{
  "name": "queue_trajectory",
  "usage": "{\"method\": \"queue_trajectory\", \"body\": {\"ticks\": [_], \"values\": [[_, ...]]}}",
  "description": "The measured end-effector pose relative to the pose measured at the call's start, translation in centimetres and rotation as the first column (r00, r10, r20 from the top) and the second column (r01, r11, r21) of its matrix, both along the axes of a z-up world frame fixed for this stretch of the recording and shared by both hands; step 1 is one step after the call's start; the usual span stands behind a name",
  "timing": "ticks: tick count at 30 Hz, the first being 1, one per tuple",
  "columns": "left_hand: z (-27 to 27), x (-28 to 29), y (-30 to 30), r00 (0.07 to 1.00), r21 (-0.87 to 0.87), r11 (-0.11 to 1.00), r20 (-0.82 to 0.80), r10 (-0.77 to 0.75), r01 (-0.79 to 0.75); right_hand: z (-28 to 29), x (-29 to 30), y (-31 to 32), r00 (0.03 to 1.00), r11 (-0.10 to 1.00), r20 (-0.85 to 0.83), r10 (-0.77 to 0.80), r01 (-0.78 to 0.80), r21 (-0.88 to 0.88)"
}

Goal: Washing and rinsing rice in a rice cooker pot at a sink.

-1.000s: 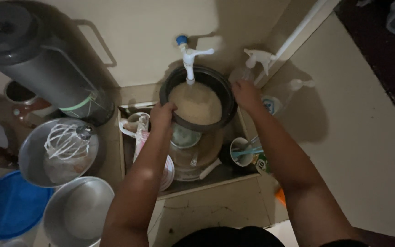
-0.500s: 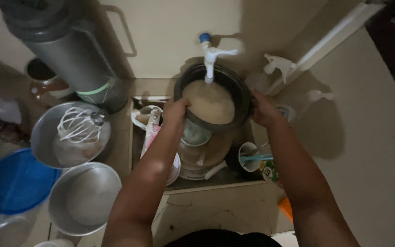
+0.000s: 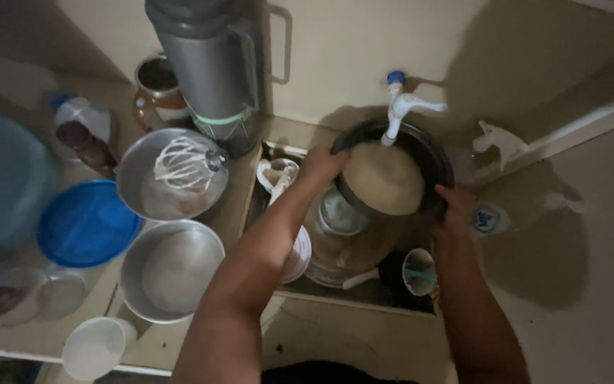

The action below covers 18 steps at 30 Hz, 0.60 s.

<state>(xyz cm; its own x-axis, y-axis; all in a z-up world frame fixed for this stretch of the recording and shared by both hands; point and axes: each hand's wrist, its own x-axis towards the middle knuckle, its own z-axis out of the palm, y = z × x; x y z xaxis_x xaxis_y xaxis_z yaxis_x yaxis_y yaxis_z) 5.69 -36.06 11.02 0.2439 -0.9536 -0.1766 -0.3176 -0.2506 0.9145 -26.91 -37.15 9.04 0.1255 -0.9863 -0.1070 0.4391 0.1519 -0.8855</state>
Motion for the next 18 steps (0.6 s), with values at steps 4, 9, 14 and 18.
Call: {"method": "queue_trajectory", "body": {"ticks": [4,9,14,18], "values": [[1.7,-0.9,0.2,0.981,-0.371,0.927,0.149,0.126,-0.063,-0.6,0.0,0.0,0.995,0.995,0.091,0.03,-0.02,-0.102],[0.4,-2.3,-3.7,0.917,-0.697,0.717,0.3,0.261,0.024,-3.2,-1.7,-1.5,0.978,0.98,0.077,-0.193,0.188,0.066],[-3.5,-6.2,-8.8,0.987,-0.49,0.866,0.16,-0.025,0.101,-3.4,-2.7,-1.8,0.997,0.996,0.07,-0.038,0.044,-0.08],[-8.3,-8.9,-14.6,0.978,-0.17,0.964,-0.003,-0.208,0.204,-2.4,-1.7,-1.0,0.995,0.992,-0.017,-0.097,0.095,-0.082]]}}
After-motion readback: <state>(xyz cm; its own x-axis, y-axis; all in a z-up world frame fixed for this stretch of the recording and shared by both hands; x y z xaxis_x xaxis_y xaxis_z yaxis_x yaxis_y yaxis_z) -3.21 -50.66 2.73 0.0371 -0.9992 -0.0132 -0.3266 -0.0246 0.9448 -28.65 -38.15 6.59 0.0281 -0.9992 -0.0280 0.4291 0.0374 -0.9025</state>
